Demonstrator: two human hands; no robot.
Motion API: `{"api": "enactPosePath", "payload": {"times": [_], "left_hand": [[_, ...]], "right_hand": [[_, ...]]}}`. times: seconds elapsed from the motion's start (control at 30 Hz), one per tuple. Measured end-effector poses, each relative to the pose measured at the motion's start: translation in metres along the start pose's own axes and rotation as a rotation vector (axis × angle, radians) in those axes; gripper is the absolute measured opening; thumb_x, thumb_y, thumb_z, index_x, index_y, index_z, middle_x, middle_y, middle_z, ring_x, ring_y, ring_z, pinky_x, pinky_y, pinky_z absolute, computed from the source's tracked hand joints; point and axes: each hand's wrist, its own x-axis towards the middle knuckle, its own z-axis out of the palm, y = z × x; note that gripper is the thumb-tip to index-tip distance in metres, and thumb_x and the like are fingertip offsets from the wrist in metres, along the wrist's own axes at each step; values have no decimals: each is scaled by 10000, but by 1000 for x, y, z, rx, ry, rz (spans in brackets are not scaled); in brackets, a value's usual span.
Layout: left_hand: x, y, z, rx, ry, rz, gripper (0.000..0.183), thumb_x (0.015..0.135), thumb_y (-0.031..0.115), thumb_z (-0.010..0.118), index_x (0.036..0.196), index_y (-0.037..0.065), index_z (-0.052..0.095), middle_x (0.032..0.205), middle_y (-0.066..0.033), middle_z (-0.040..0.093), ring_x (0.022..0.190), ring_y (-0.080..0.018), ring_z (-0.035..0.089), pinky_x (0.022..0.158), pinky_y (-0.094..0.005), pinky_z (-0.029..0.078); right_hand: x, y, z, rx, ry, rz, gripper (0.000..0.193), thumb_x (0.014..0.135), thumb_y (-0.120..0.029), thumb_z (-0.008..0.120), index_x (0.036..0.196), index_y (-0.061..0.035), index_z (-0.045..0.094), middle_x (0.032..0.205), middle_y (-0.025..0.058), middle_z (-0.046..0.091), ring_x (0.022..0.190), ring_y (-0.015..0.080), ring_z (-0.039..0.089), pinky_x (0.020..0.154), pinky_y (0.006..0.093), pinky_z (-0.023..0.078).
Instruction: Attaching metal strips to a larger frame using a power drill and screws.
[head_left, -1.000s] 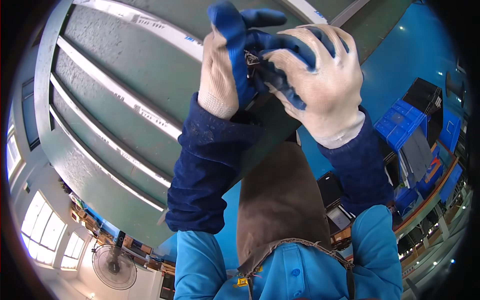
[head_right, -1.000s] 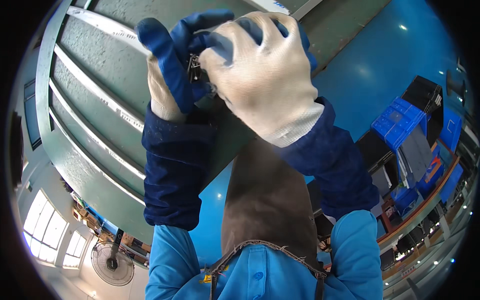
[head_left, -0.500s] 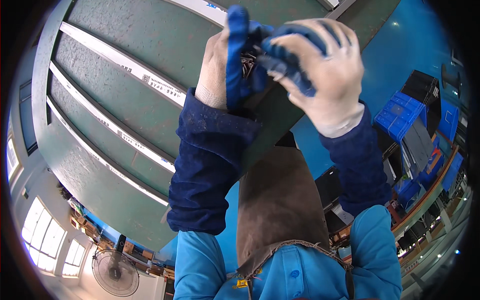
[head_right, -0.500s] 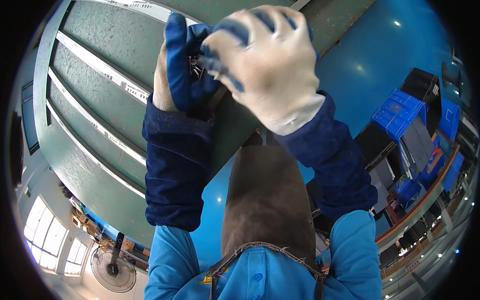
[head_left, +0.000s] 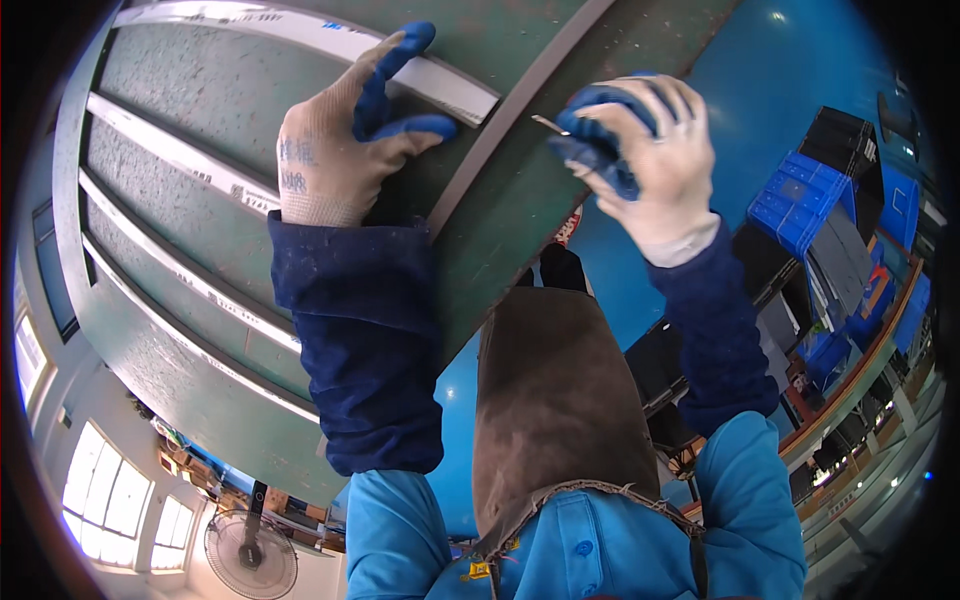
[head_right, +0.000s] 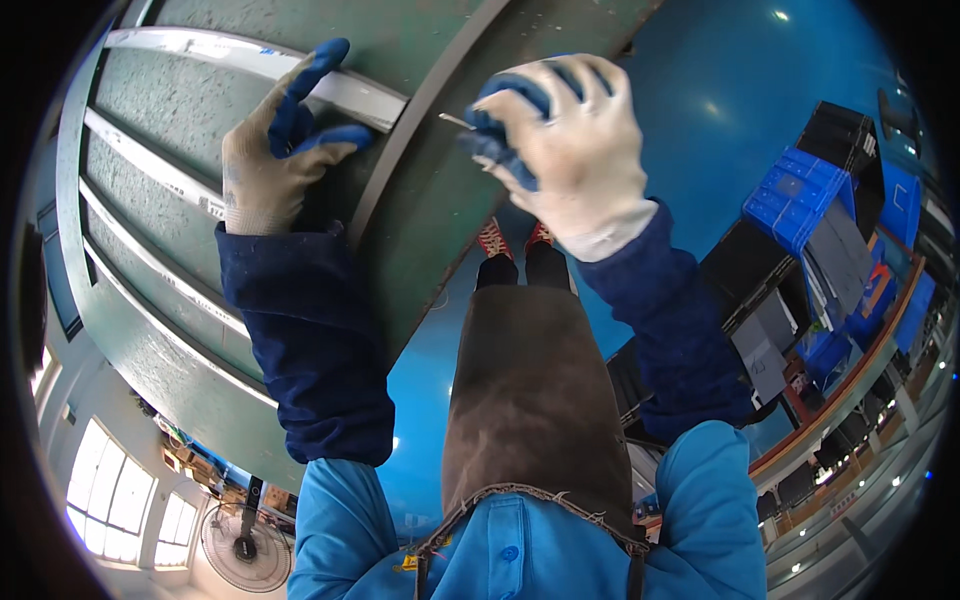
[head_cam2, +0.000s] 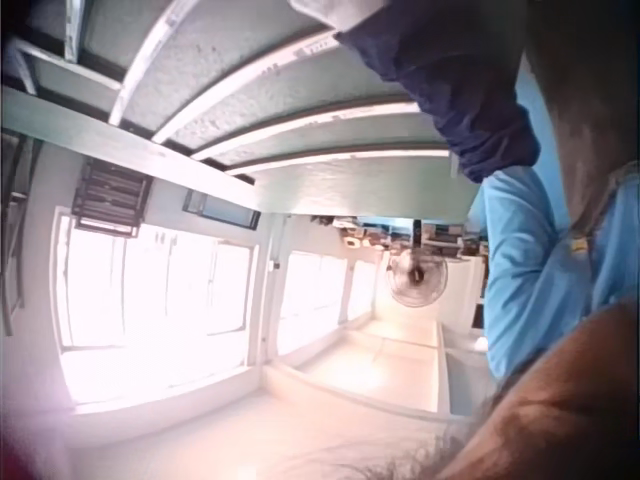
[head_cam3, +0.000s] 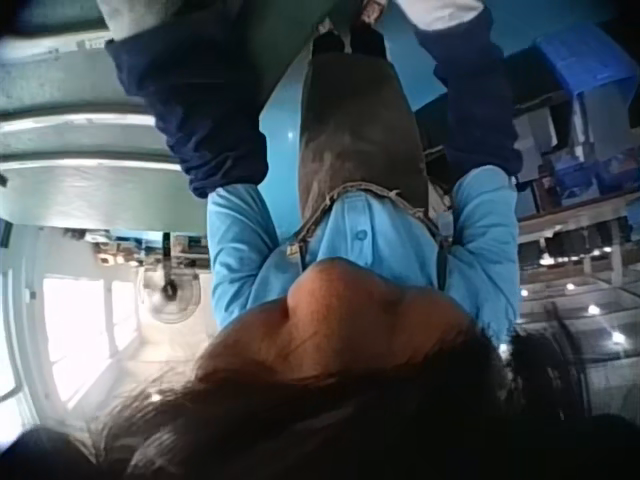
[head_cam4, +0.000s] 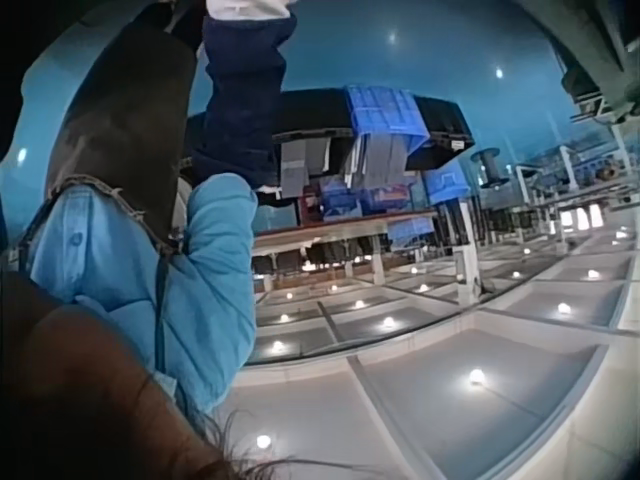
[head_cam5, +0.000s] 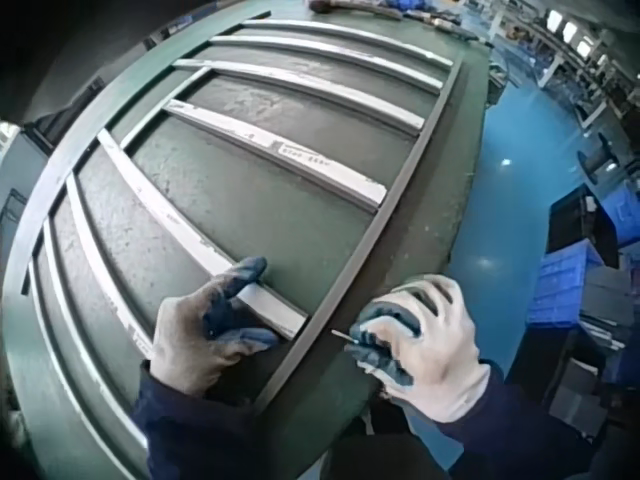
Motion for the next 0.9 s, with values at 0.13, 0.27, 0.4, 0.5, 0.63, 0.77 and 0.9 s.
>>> {"api": "enactPosePath", "payload": {"times": [0.13, 0.27, 0.4, 0.5, 0.63, 0.77, 0.9], "left_hand": [[-1, -11, 3, 200, 16, 27, 645, 574, 49, 842, 1191, 105, 660, 865, -65, 716, 705, -164, 654, 707, -257, 525], [-2, -20, 7, 157, 53, 51, 682, 576, 26, 843, 1222, 139, 653, 935, -64, 727, 735, -149, 664, 740, -242, 525], [0, -20, 11, -64, 42, 87, 644, 606, -12, 829, 1216, 88, 647, 1017, -80, 724, 782, -156, 679, 778, -238, 530], [5, -14, 12, -279, 8, 30, 605, 628, 3, 834, 1200, 38, 642, 1044, -83, 718, 802, -160, 683, 786, -234, 537], [7, -20, 8, -260, -41, 42, 630, 641, 60, 842, 1221, -4, 605, 1129, -119, 681, 900, -198, 674, 825, -250, 545], [8, -17, 4, -201, -91, 43, 658, 637, 83, 847, 1235, -12, 589, 1172, -138, 662, 945, -211, 669, 849, -253, 546], [8, -8, 7, -271, -96, 32, 618, 609, 42, 862, 1187, 22, 643, 1061, -84, 713, 792, -139, 677, 801, -203, 536]], "right_hand": [[-4, 2, 6, -31, -11, 12, 341, 648, -248, 789, 952, -201, 640, 1043, -2, 588, 992, 247, 561, 995, 474, 380], [-2, 0, 10, -32, -22, 30, 349, 654, -267, 803, 962, -206, 651, 1094, -4, 590, 1046, 236, 551, 1036, 472, 364], [-2, 0, 10, -36, -73, 64, 350, 641, -249, 807, 955, -217, 656, 1111, -5, 585, 1059, 242, 542, 1036, 483, 358], [5, 5, 14, 35, -50, 40, 232, 719, -171, 702, 943, -135, 652, 1008, 60, 580, 929, 275, 551, 929, 491, 402], [10, 3, 2, 93, -141, 92, 215, 745, -158, 662, 952, -103, 643, 1000, 88, 569, 897, 280, 550, 899, 487, 415], [16, -1, 0, 114, -245, 137, 236, 747, -177, 655, 970, -102, 632, 1037, 96, 556, 912, 275, 543, 905, 479, 413], [23, -1, 6, 67, -291, 125, 246, 752, -195, 646, 982, -110, 624, 1067, 99, 540, 922, 277, 533, 907, 476, 411]]}}
